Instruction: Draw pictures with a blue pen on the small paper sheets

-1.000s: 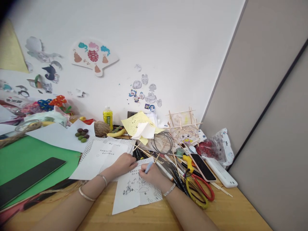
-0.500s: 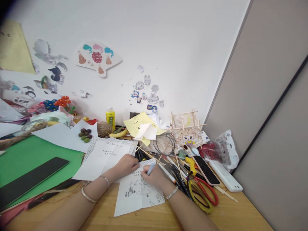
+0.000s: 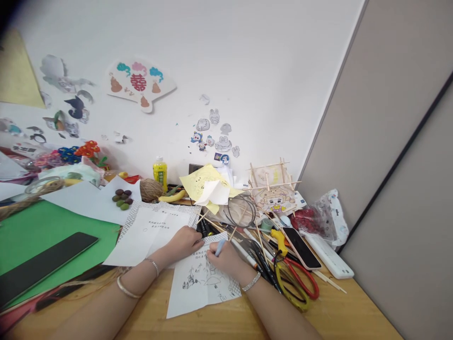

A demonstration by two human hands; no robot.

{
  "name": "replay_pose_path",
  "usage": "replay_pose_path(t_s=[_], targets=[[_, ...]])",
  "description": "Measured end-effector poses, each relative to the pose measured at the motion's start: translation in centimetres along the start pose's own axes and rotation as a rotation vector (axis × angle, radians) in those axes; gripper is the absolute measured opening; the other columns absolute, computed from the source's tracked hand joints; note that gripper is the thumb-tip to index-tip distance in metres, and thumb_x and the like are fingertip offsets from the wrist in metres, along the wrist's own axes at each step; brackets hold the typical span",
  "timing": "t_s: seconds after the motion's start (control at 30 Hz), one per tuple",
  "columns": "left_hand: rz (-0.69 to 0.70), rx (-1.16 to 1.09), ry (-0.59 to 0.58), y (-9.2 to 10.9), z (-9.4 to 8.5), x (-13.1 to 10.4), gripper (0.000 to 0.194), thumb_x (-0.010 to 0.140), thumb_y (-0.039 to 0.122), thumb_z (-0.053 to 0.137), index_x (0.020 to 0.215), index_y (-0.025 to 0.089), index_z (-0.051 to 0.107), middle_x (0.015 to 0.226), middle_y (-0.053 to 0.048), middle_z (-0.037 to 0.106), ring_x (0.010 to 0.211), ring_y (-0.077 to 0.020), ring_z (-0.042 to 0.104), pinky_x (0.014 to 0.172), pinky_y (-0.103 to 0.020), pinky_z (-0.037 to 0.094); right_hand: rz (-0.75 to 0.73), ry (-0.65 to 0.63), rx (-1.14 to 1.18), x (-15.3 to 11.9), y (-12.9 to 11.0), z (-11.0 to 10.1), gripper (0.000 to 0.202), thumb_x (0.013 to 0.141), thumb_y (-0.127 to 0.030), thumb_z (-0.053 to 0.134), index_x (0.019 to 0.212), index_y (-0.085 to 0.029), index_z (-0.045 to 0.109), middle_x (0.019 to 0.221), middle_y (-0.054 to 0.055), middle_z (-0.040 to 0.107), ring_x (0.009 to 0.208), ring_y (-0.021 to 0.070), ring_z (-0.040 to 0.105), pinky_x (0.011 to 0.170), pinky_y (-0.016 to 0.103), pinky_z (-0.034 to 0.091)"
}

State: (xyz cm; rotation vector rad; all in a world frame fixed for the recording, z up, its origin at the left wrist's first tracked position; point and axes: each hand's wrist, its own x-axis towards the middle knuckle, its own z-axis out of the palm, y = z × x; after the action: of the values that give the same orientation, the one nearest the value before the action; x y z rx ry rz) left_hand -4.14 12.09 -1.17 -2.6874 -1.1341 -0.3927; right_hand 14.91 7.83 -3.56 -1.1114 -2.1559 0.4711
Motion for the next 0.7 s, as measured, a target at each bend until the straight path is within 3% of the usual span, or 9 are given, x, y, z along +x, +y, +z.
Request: replay_pose_path(t_s=[0.7], targets=[[-0.01,0.027,0.005,0.2,0.0,0.0,0.033,0.088,0.032,0.042,0.064,0.017,0.058,0.062,-0.006,0.064,0.06,-0.0193,0.058,0.059,-0.029,0.037,-0.012,-0.02,0.065,0.0,-1.0,-0.5,0.032,0.077,-0.016,0.047,0.054,-0.019,0.025,0.051,-0.007,0.028,0.05,0.0084,0.029,0.048,0.022,0.02]])
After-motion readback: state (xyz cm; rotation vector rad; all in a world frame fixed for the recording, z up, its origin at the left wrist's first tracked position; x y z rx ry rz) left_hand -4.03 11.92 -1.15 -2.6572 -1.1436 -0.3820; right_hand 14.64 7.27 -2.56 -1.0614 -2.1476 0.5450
